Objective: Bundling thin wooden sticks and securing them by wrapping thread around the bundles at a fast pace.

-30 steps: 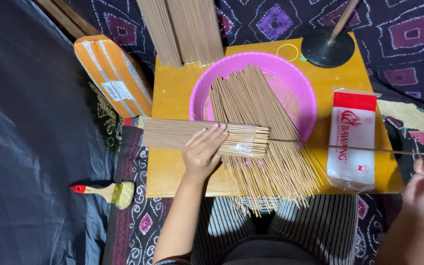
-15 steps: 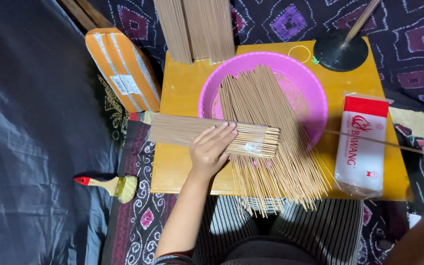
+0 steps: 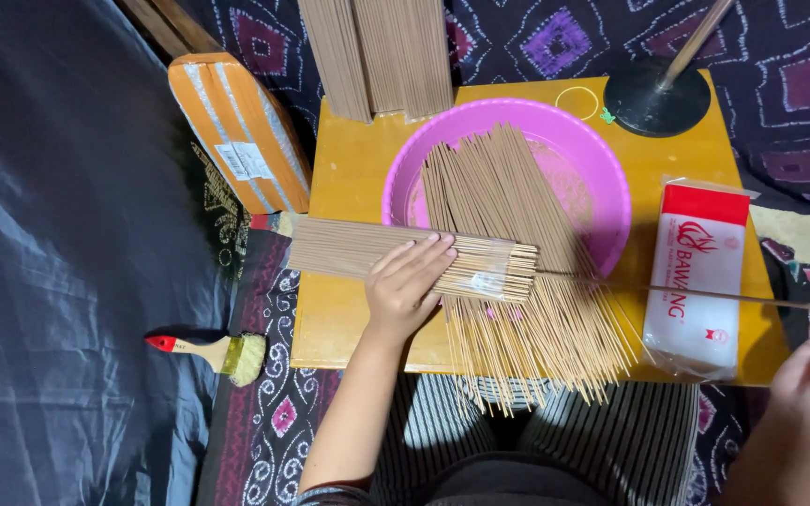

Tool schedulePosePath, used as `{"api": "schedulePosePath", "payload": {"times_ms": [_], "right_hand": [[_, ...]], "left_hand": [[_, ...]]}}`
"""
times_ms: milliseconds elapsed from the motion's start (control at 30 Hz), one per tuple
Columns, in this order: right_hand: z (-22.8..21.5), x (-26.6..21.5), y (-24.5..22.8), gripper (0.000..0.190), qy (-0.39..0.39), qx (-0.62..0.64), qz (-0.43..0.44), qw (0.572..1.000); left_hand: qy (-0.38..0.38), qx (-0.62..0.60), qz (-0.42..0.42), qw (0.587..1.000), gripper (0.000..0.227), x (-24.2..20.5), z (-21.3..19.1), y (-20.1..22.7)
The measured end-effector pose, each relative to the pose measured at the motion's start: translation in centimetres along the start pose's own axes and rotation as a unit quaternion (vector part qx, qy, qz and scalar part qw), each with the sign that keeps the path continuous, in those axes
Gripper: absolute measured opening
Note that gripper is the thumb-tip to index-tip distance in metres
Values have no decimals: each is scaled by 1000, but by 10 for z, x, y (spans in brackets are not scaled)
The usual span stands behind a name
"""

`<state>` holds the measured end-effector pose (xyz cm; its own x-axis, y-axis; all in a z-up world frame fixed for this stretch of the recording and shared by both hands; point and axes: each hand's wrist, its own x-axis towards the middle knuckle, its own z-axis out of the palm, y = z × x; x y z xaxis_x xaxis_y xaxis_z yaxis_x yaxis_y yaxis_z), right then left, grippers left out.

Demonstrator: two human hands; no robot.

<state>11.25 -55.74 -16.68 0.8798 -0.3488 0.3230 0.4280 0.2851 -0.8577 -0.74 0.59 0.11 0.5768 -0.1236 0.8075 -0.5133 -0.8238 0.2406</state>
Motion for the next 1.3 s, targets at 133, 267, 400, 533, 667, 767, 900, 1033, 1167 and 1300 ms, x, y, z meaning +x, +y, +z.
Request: {"api": "schedulePosePath", "payload": {"times_ms": [133, 267, 400, 533, 667, 767, 900, 1033, 1167, 1300], "right_hand": [[108, -29, -64, 13, 32, -74, 6, 997], [144, -49, -64, 22, 80, -86, -68, 991], [181, -66, -69, 42, 111, -107, -151, 976], [228, -77, -96, 30, 79, -158, -196, 964], [230, -81, -91, 30, 79, -130, -155, 976], [230, -81, -84, 13, 85, -101, -100, 986], [222, -72, -67, 37, -3, -99, -179, 979], [249, -88, -111, 44, -150, -200, -100, 963], [288, -94, -149, 43, -365, -308, -35, 878], [289, -89, -134, 58, -529, -327, -66, 780]], "left_hand": [[-3, 2, 1, 1000, 40, 0, 0, -1], [-3, 3, -3, 1000, 40, -1, -1, -1], [-1, 2, -7, 1000, 43, -2, -1, -2], [9, 2, -10, 1000, 45, -2, 0, -1], [12, 13, -2, 1000, 30, -4, 2, -3], [26, 19, 5, 999, 29, -4, 4, -4], [19, 19, -1, 1000, 26, -2, 1, -1], [17, 25, -1, 1000, 26, -5, 2, -2], [27, 30, 4, 999, 27, -7, 4, -4], [24, 27, 2, 999, 29, -7, 4, -3]]}}
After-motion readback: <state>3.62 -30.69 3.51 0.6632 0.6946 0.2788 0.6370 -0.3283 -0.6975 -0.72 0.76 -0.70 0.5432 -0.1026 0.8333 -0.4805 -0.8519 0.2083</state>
